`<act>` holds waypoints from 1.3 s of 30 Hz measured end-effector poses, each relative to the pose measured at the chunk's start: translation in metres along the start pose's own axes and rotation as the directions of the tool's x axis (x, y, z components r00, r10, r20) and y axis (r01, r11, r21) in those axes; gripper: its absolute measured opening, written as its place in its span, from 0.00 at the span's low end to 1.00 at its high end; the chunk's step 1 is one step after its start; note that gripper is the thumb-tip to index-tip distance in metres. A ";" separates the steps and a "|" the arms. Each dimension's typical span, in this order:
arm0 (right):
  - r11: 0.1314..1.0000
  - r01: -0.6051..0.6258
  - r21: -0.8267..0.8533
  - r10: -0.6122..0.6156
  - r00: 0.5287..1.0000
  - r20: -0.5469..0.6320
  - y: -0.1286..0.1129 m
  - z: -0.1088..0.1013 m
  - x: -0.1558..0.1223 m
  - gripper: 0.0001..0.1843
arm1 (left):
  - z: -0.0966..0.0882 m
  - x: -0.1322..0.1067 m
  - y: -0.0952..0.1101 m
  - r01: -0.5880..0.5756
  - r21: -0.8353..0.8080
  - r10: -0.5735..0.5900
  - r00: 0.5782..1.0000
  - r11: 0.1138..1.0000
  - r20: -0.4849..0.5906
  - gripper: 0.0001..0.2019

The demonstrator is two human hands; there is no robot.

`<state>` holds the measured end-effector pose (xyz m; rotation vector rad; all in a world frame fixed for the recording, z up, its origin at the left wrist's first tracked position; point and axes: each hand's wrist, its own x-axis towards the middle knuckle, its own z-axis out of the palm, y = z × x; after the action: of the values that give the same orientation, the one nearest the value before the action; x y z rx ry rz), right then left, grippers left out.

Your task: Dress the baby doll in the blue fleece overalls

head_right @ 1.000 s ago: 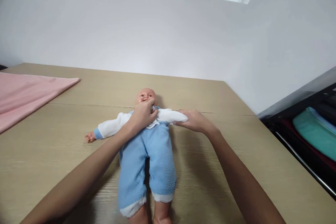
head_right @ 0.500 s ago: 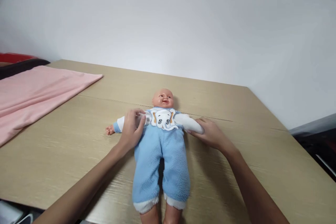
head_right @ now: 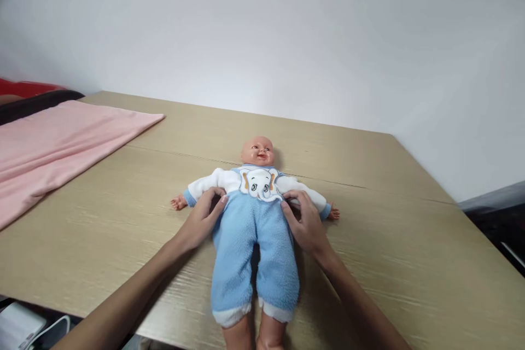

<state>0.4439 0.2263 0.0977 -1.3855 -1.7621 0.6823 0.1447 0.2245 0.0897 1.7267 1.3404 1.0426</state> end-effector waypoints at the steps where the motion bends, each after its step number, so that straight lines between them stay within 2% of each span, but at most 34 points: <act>1: 0.998 -0.038 0.049 0.037 0.999 0.015 0.002 0.000 0.001 0.17 | -0.001 0.001 -0.002 0.003 -0.049 -0.002 1.000 0.999 0.017 0.14; 5: 0.990 -0.108 0.089 0.102 0.992 0.073 0.009 -0.004 0.006 0.20 | -0.006 0.005 -0.004 -0.025 -0.109 0.032 0.997 0.994 0.064 0.12; 9: 0.995 -0.088 0.042 0.083 0.992 0.098 0.010 -0.007 0.015 0.18 | -0.009 0.009 -0.005 -0.065 -0.139 0.079 0.992 0.988 0.100 0.12; 12: 0.986 -0.081 0.148 0.066 0.992 0.104 0.010 -0.006 0.019 0.15 | -0.014 0.010 -0.008 -0.089 -0.193 0.123 0.977 0.977 0.176 0.11; 14: 0.975 -0.083 0.206 0.064 0.993 0.101 0.011 -0.005 0.020 0.16 | -0.015 0.010 -0.009 -0.092 -0.206 0.131 0.973 0.974 0.187 0.11; 18: 0.956 -0.078 0.284 0.065 0.996 0.055 0.014 -0.003 0.018 0.18 | -0.010 0.014 -0.009 0.004 -0.302 0.026 0.995 0.953 0.093 0.15; 22: 0.943 -0.062 0.328 0.067 0.998 -0.004 0.020 0.000 0.020 0.20 | -0.002 0.022 -0.007 0.092 -0.404 -0.086 0.996 0.910 0.033 0.17; 26: 0.934 -0.049 0.353 0.050 0.999 0.008 0.024 0.003 0.024 0.22 | -0.004 0.027 -0.007 0.108 -0.411 -0.079 0.993 0.905 0.088 0.18; 32: 0.941 -0.039 0.337 0.020 0.998 0.061 0.024 -0.002 0.024 0.20 | -0.017 0.024 -0.010 0.126 -0.423 -0.002 0.960 0.898 0.280 0.23; 39: 0.933 -0.012 0.359 0.023 0.999 -0.027 0.031 -0.002 0.022 0.22 | -0.009 0.025 -0.017 0.171 -0.481 -0.025 0.955 0.860 0.296 0.19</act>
<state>0.4599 0.2552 0.0798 -1.1533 -1.5094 0.9361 0.1332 0.2527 0.0830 1.3327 0.8666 0.9415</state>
